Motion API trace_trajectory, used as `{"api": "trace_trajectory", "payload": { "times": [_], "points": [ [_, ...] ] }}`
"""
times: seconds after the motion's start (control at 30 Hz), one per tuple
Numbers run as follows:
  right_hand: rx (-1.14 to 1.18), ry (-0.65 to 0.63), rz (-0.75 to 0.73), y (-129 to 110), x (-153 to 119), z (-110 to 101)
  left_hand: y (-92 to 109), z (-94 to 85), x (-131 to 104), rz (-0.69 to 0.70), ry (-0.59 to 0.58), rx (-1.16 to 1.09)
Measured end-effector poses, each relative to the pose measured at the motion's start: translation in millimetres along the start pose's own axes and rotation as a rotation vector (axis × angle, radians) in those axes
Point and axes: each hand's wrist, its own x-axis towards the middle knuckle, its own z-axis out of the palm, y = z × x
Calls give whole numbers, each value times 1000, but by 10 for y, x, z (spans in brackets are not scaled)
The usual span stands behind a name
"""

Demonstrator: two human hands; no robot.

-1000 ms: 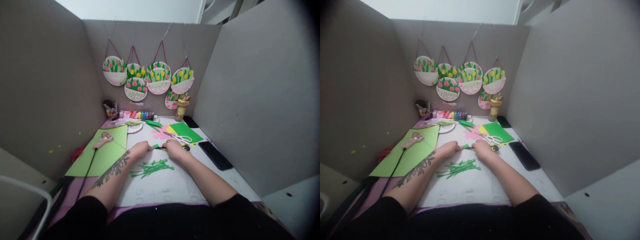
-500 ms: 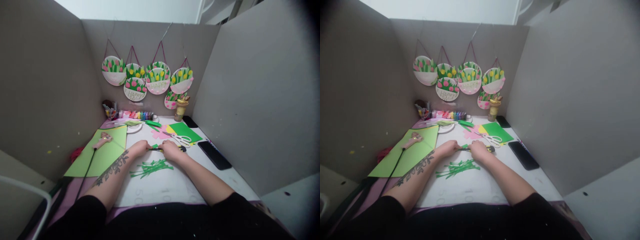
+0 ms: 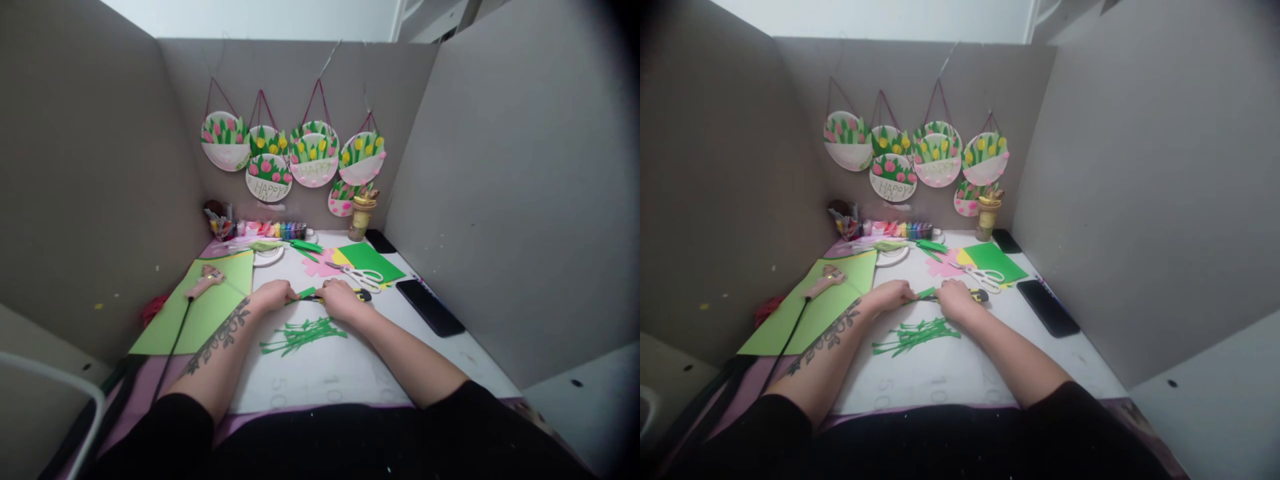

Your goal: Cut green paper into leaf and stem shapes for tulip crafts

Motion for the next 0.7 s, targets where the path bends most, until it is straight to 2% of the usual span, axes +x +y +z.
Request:
{"api": "trace_trajectory", "payload": {
  "times": [0.7],
  "points": [
    [-26,-25,-31,-66,1,3,7,24,24,31,8,-19]
  ]
}}
